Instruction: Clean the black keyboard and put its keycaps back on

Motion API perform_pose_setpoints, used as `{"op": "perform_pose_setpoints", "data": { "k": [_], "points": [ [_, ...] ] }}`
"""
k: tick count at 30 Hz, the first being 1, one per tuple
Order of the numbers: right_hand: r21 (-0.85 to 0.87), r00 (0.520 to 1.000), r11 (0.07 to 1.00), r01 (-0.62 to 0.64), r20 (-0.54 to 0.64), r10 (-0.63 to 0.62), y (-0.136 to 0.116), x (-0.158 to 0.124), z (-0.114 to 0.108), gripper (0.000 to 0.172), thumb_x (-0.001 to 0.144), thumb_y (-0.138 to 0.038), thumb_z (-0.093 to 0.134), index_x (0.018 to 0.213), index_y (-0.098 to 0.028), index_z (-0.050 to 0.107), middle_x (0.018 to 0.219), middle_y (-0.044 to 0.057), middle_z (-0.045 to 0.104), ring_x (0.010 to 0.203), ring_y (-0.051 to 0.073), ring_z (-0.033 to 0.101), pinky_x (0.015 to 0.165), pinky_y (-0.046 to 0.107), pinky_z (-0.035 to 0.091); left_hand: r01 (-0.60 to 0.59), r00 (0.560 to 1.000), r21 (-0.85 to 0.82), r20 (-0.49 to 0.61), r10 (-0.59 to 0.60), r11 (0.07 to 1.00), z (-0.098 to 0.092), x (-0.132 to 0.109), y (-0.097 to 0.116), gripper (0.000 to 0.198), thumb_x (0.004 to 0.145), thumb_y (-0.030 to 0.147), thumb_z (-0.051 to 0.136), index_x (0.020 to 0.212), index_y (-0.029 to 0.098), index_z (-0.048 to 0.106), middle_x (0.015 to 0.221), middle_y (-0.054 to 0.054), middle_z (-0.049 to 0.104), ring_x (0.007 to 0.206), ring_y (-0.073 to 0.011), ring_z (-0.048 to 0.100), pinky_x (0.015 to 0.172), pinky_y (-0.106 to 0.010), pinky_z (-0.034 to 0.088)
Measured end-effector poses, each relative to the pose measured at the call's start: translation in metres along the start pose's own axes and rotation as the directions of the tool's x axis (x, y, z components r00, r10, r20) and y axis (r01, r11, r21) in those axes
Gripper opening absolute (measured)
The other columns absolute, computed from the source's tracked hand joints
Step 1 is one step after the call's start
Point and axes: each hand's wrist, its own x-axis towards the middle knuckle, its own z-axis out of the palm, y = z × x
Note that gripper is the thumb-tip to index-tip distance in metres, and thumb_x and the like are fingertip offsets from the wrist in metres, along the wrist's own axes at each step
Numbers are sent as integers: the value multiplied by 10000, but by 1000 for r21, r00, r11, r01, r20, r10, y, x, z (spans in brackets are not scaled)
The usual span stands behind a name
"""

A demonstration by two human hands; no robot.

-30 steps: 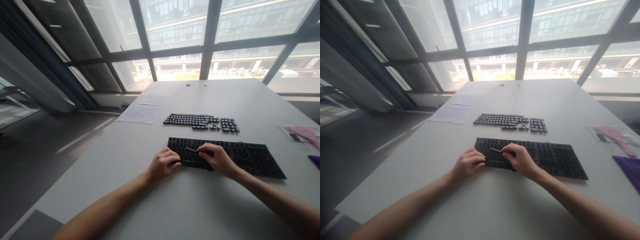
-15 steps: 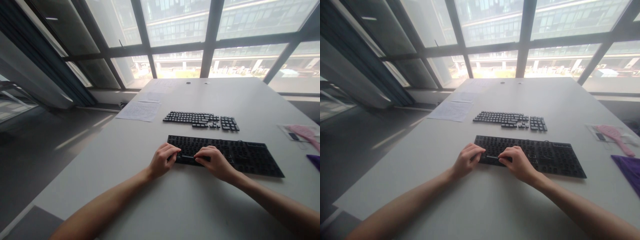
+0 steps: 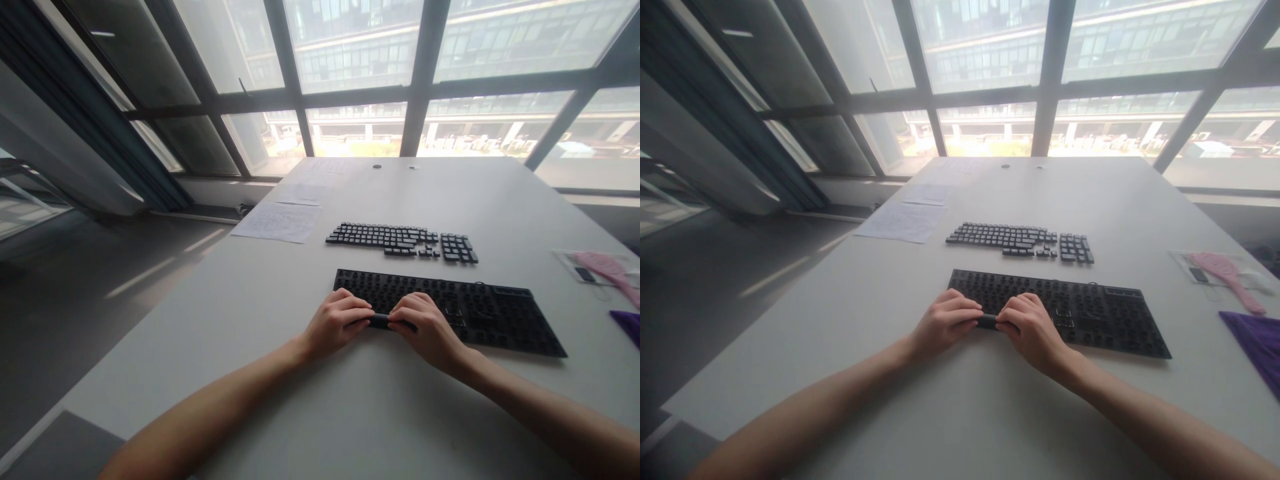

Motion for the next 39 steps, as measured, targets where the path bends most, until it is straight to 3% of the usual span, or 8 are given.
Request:
{"op": "perform_pose_setpoints", "data": {
  "k": [7,11,17,30,39],
  "points": [
    [-56,998,997,61,18,-60,5,-7,-2,126,966,-265,620,939,-235,739,935,73,714,874,215,637,825,391,482,-72,991,180,126,49,981,3,-4,2,229,986,297,597,1168,274,736,1146,-63,742,980,-200,601,865,-346,487],
    [-47,998,997,61,-6,-61,15,-24,-18,197,980,-230,580,1090,-267,739,1011,83,718,928,230,644,827,406,509,-80,992,167,110,62,983,3,-1,4,213,992,264,586,1141,254,737,1116,-64,750,963,-196,612,845,-344,486],
    [-135,996,987,82,31,-78,22,-43,-29,236,975,-191,570,1118,-288,730,1100,87,712,981,230,637,857,401,505,-83,994,72,81,77,994,10,4,5,187,982,200,577,1099,220,721,1110,-72,743,992,-204,626,878,-365,521],
    [-316,983,933,171,119,-140,19,-39,-29,186,977,-226,582,1128,-236,691,1140,95,689,1032,242,610,893,409,470,-119,990,109,91,109,987,10,5,9,201,930,132,619,1094,212,704,1080,-75,727,1017,-225,606,894,-396,533],
    [-347,982,920,182,103,-156,14,-37,-28,179,971,-194,576,1118,-213,677,1116,92,689,1016,231,610,883,395,479,-113,987,201,138,86,973,13,0,13,279,882,97,593,1134,205,641,1031,-64,702,1053,-236,612,943,-413,480]
  ]
}}
